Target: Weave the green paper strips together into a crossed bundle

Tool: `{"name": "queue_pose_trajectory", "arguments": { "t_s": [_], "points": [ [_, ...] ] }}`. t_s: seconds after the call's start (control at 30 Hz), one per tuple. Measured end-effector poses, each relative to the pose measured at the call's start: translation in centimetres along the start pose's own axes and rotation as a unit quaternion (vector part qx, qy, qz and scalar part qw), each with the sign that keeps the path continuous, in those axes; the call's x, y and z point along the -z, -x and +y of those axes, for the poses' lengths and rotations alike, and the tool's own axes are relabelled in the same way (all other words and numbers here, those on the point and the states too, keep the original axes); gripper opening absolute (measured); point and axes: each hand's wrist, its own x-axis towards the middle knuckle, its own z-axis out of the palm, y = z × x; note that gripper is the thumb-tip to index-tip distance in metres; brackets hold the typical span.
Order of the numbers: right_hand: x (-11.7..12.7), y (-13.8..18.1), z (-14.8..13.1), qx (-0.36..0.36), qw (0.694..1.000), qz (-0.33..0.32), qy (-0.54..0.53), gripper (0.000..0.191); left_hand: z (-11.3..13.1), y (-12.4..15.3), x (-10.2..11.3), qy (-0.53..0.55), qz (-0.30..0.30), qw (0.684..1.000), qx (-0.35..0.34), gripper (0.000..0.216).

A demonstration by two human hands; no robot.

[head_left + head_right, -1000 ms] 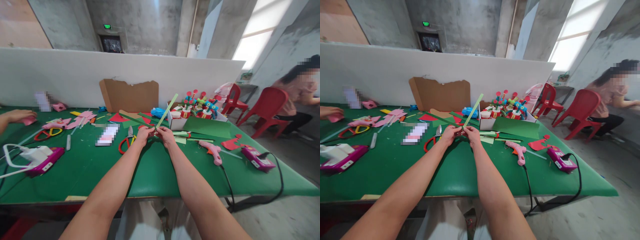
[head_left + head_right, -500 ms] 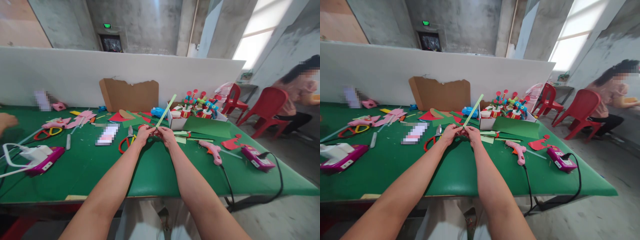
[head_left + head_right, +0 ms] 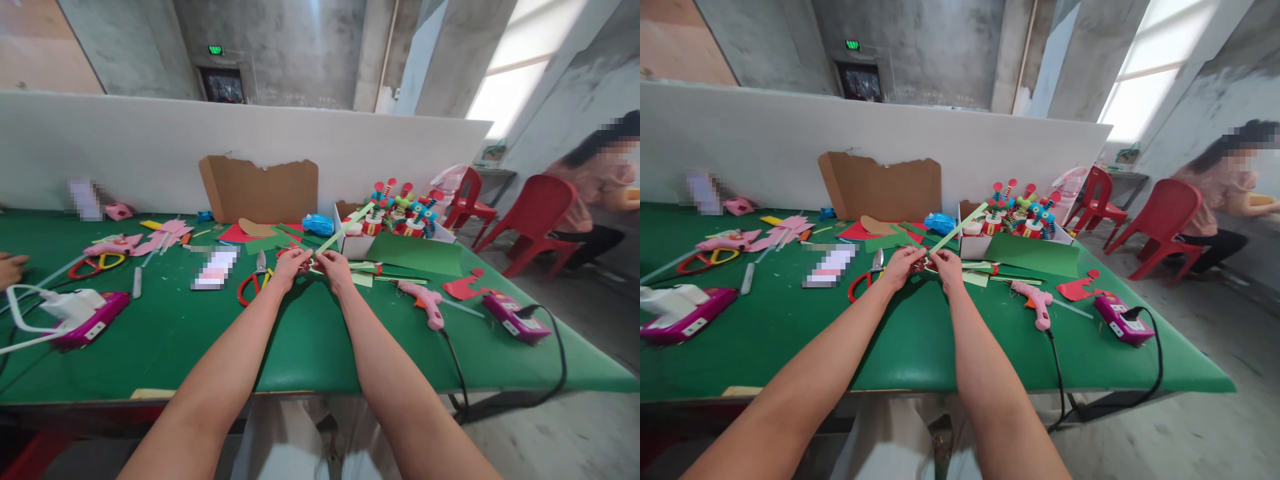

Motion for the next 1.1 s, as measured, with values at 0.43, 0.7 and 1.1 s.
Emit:
{"name": "queue_pose_trajectory", "arguments": {
  "t_s": [0.43, 0.7, 1.1],
  "points": [
    [-0.13, -0.14, 0.31, -0.003, 1.000, 0.003, -0.008, 0.024, -0.68, -0.55, 0.33, 0.011, 0.021, 1.000, -0.010, 0.040],
    [-0.07, -0.33, 0.47, 0.005, 1.000, 0.002, 0.008, 0.024, -0.48, -0.40, 0.15, 0.002, 0.016, 1.000, -0.019, 0.039],
    [-0.06, -0.31, 0.54, -0.011, 1.000, 0.010, 0.026, 0.021, -0.82, -0.49, 0.11, -0.002, 0.006, 1.000, -0.017, 0.041]
  ]
}}
